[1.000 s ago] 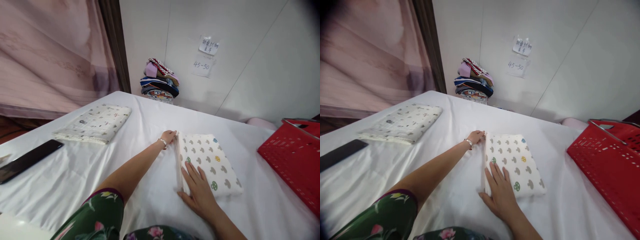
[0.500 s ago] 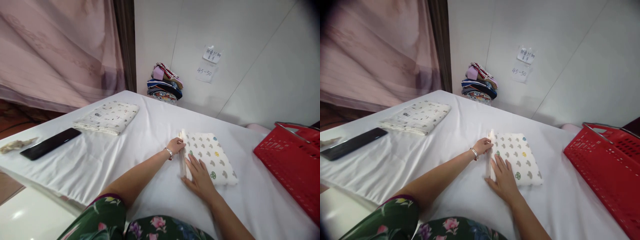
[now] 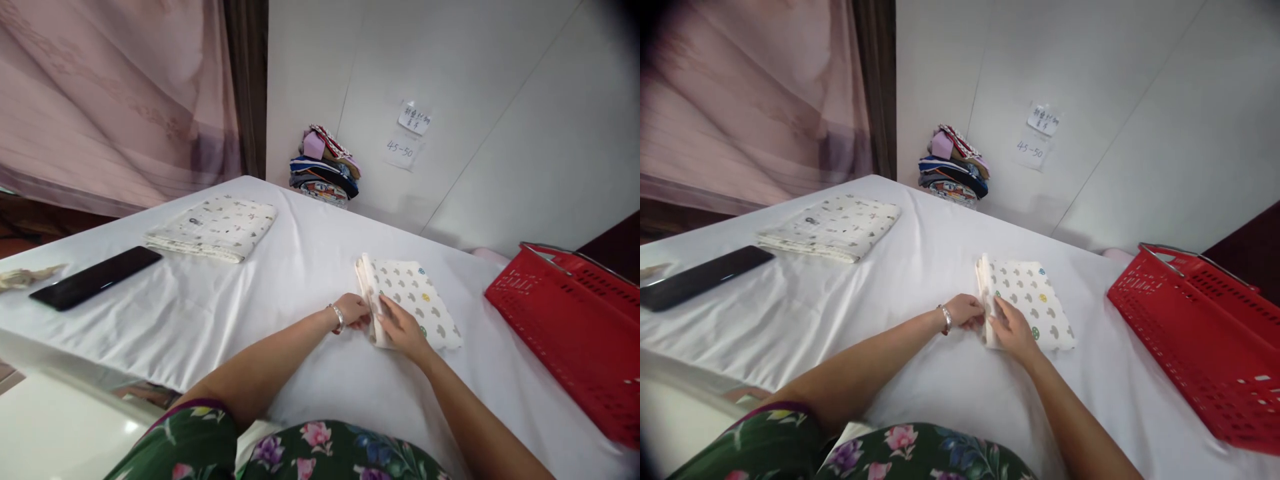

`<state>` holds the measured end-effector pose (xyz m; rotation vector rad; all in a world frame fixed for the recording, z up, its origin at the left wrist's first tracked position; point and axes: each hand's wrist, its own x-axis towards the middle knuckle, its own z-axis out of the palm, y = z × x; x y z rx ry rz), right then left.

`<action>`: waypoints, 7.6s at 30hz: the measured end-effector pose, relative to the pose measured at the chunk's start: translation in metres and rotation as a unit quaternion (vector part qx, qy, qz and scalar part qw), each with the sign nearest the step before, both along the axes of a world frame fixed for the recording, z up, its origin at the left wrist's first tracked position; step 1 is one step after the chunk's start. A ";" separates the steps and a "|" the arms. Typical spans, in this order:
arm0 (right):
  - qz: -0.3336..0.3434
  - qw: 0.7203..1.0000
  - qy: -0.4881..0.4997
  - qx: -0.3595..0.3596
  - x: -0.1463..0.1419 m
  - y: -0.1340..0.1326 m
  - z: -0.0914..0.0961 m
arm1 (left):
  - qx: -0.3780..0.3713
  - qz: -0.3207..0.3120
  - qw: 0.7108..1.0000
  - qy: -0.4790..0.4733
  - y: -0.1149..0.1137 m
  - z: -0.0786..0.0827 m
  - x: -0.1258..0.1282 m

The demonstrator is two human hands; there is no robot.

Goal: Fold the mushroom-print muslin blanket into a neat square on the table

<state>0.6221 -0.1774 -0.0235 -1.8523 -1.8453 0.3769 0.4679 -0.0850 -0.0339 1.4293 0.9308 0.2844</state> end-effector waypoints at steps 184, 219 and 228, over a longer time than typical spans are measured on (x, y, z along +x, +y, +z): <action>0.023 0.991 0.089 0.095 0.002 0.006 -0.017 | -0.221 0.128 0.966 -0.038 -0.006 0.012 0.029; -0.169 0.966 -0.153 -0.118 0.086 0.038 -0.012 | 0.107 0.076 0.980 0.151 0.005 0.006 0.004; -0.182 0.937 -0.239 -0.180 0.076 0.051 0.001 | -0.029 0.106 0.988 0.110 0.015 0.018 0.014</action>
